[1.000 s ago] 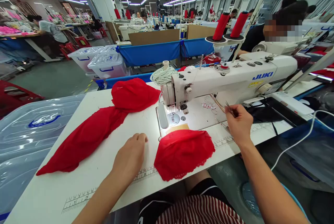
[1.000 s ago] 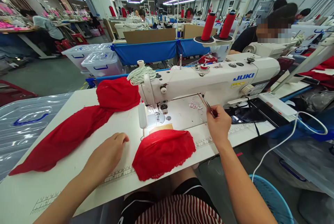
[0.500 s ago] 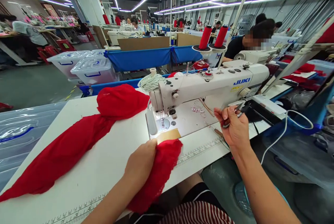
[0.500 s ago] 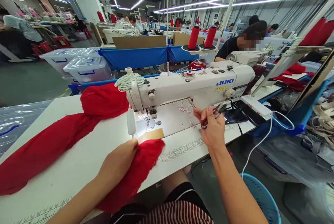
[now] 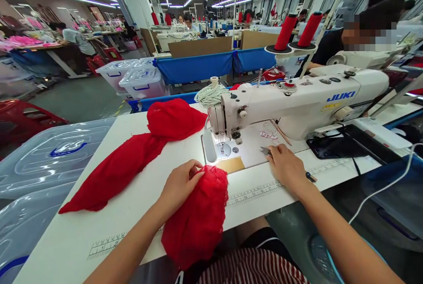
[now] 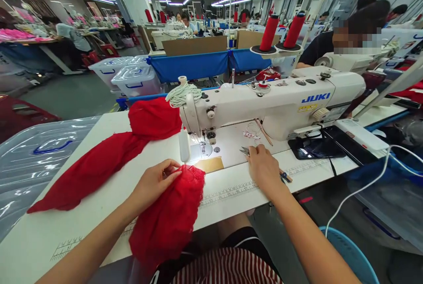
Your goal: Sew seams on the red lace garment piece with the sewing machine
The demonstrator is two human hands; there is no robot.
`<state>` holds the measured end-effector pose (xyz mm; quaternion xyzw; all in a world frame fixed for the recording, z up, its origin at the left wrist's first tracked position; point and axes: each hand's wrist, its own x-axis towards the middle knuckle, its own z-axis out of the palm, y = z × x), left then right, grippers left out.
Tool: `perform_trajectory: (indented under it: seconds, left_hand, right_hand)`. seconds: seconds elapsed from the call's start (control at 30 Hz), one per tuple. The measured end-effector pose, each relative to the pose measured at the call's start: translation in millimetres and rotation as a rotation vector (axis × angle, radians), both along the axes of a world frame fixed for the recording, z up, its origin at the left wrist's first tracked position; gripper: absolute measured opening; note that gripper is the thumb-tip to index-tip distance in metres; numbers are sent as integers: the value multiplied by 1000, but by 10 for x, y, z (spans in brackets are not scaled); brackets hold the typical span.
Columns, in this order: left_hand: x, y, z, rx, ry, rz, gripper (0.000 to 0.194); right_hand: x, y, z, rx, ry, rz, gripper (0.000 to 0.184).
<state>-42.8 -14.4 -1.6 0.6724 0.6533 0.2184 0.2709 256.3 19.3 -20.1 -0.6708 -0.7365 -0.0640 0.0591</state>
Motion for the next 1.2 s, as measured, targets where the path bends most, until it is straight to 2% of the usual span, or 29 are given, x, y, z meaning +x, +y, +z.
perform_trajectory:
  seconds: [0.1, 0.17, 0.2, 0.23, 0.3, 0.33, 0.4, 0.5, 0.63, 0.77, 0.9, 1.0, 1.1, 1.2]
  left_hand:
    - [54, -51, 34, -25, -181, -27, 22]
    - [122, -115, 73, -97, -346, -66, 24]
    - [162, -145, 95, -130, -417, -89, 24]
    - [199, -170, 114, -151, -470, -110, 25]
    - [251, -200, 137, -149, -528, -123, 23]
    - [259, -206, 138, -126, -526, -113, 21]
    - [237, -206, 119, -37, -444, -56, 15]
    - [163, -204, 72, 124, -217, 31, 11]
    - [133, -217, 52, 174, -82, 66, 20]
    - [170, -198, 125, 94, -186, 46, 28]
    - [169, -166, 214, -20, -344, -71, 26]
    - [159, -172, 204, 113, -282, 22, 21]
    - [158, -189, 150, 265, -163, 97, 22]
    - [157, -182, 121, 173, -260, 52, 21]
  right_hand:
    - [-46, 17, -22, 204, 136, 29, 24]
    - [-168, -32, 4, 272, 432, 160, 23]
    - [-263, -71, 25, 238, 632, 286, 21]
    - [-373, -112, 47, 113, 834, 430, 20]
    - [-603, -182, 81, -236, 1093, 596, 23]
    - [-702, -205, 89, -370, 1162, 597, 22]
    - [-839, -227, 91, -466, 1214, 502, 12]
    - [-892, -232, 91, -459, 1243, 426, 16]
    - [-875, -249, 114, -499, 1403, 485, 22]
    - [-905, -282, 124, -526, 1521, 421, 25]
    - [-920, -307, 132, -414, 1497, 368, 23]
    - [-913, -321, 137, -411, 1472, 369, 22]
    - [-894, -332, 126, -504, 1531, 376, 26]
    - [-854, -329, 113, -598, 1610, 415, 30]
